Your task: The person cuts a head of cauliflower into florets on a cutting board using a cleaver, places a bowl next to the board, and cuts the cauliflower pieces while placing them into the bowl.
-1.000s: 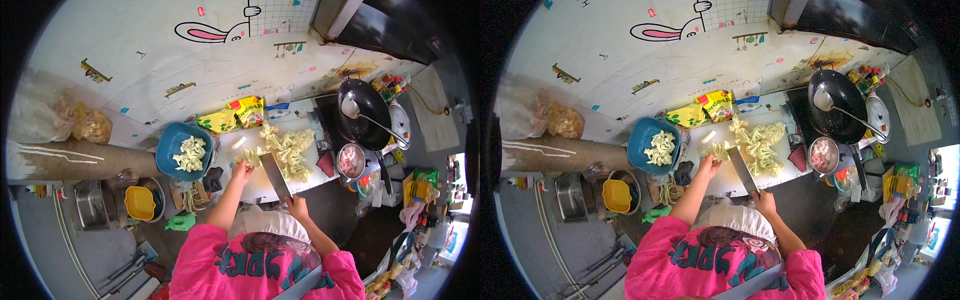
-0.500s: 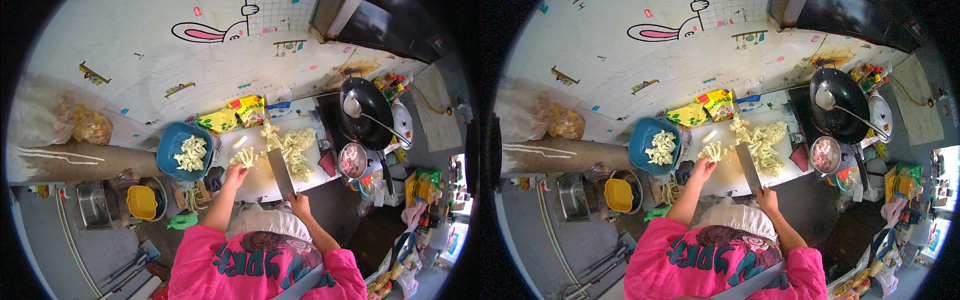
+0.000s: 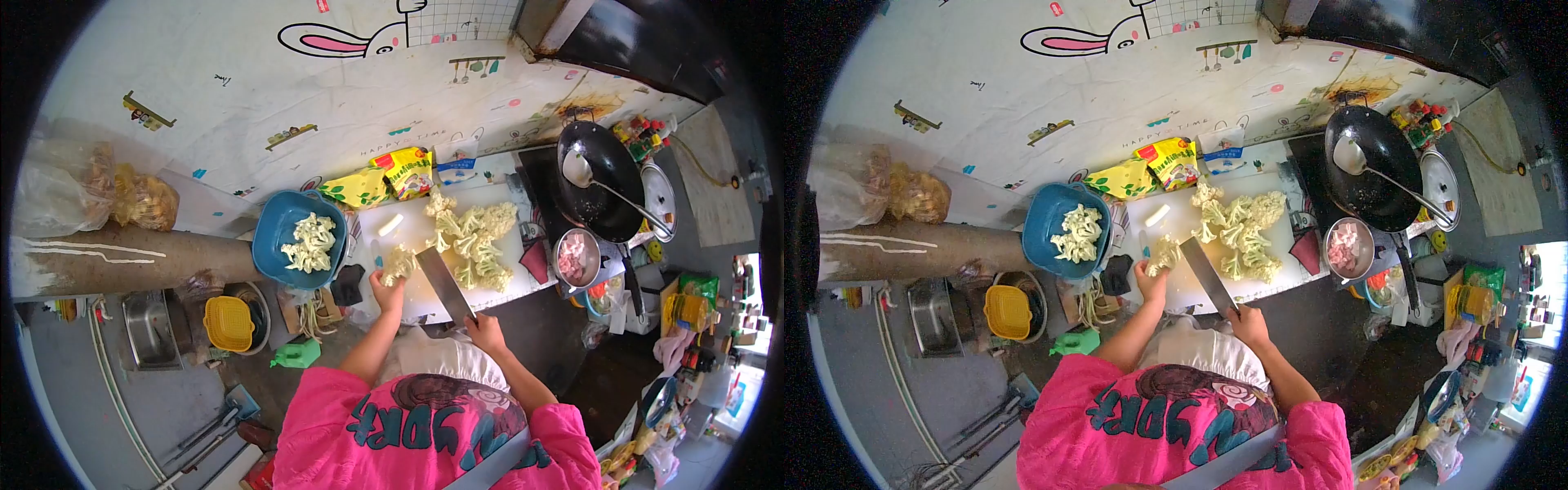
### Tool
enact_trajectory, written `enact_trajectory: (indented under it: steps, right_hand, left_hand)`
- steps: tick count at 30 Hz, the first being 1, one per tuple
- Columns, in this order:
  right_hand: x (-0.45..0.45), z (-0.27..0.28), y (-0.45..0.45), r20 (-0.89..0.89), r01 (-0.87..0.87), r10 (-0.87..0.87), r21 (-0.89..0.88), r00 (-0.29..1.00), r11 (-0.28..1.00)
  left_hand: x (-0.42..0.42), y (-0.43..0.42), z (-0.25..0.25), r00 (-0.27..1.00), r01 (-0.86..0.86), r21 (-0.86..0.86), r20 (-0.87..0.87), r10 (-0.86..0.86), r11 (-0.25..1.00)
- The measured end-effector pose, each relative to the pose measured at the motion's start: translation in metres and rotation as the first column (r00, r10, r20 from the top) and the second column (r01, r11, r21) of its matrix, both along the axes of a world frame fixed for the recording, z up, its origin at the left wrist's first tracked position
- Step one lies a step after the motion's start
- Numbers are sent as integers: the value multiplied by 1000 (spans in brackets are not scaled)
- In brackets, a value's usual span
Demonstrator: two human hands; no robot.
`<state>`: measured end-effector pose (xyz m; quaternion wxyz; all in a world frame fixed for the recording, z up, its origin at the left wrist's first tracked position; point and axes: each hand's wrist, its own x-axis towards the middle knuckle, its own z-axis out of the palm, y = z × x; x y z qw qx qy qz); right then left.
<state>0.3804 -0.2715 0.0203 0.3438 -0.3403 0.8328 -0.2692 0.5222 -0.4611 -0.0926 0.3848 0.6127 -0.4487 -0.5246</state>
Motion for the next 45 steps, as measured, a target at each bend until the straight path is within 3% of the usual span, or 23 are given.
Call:
enact_trajectory:
  steps: [3,6,9,12,18,24,27,30,33,45]
  right_hand:
    - [1,-6,2,-6,-34,34,-12,999,999]
    - [-1,-7,4,25,-36,35,38,999,999]
    - [0,-7,4,-10,-39,39,56,999,998]
    - [-1,-4,3,11,-18,17,65,1000,998]
    - [-1,1,3,9,-2,1,67,1000,998]
    - [-3,-4,1,-23,-36,38,93,999,995]
    - [-3,-3,-7,-35,-85,89,94,995,992]
    - [-3,-18,-9,-31,-102,105,105,994,989]
    - [-3,-31,-9,-23,-84,88,134,996,987]
    - [-2,-39,-9,-8,-83,87,195,996,977]
  left_hand:
    - [0,5,-8,993,38,-82,117,-28,996]
    - [-2,8,-17,996,27,-87,85,-19,996]
    - [-6,8,-21,971,81,-112,234,-53,990]
    - [-13,10,-26,986,20,-102,166,-3,995]
    - [-18,12,-36,965,47,-106,262,-17,993]
    - [-15,10,-30,912,210,-116,381,-152,971]
    - [-12,13,-18,850,360,-232,481,-215,904]
    - [-14,10,3,843,433,-334,478,-246,837]
    - [-17,8,17,772,548,-290,536,-341,785]
    - [-14,8,24,733,614,-271,544,-408,742]
